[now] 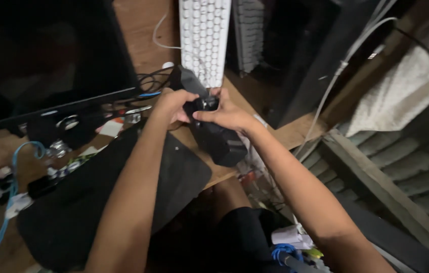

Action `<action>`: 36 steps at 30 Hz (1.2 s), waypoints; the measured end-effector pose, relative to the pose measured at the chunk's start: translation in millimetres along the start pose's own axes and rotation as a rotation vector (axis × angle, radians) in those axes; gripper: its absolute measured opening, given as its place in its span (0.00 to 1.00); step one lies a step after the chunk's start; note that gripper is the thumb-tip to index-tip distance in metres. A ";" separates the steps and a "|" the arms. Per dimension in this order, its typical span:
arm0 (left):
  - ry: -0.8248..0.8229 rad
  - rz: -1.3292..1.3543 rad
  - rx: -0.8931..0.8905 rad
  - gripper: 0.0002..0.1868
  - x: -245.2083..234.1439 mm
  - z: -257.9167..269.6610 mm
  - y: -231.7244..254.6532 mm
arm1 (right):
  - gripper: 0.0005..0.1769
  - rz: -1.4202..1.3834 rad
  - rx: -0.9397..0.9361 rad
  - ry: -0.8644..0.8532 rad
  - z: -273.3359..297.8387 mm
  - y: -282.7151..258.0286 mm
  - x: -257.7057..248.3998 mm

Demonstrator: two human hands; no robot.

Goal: Organizing various electronic parts, small objects, and papers on a desk.

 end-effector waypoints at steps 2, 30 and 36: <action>-0.009 0.000 0.058 0.15 21.8 -9.0 1.1 | 0.46 0.084 -0.088 0.038 -6.8 11.0 -24.1; 0.145 -1.193 0.462 0.18 158.4 -87.1 -98.0 | 0.52 0.885 0.092 0.046 61.0 -1.3 -126.9; 0.547 -0.525 0.825 0.18 100.8 -35.2 -30.8 | 0.49 0.932 0.208 0.057 70.7 -6.5 -114.6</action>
Point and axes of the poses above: each hand's wrist, its own z-axis away from the middle knuckle, its own x-axis out of the palm, y = z × x, the point moved 6 cm from there along -z, towards the middle knuckle, and after that the axes turned 11 degrees about -x, right-handed, at the moved point
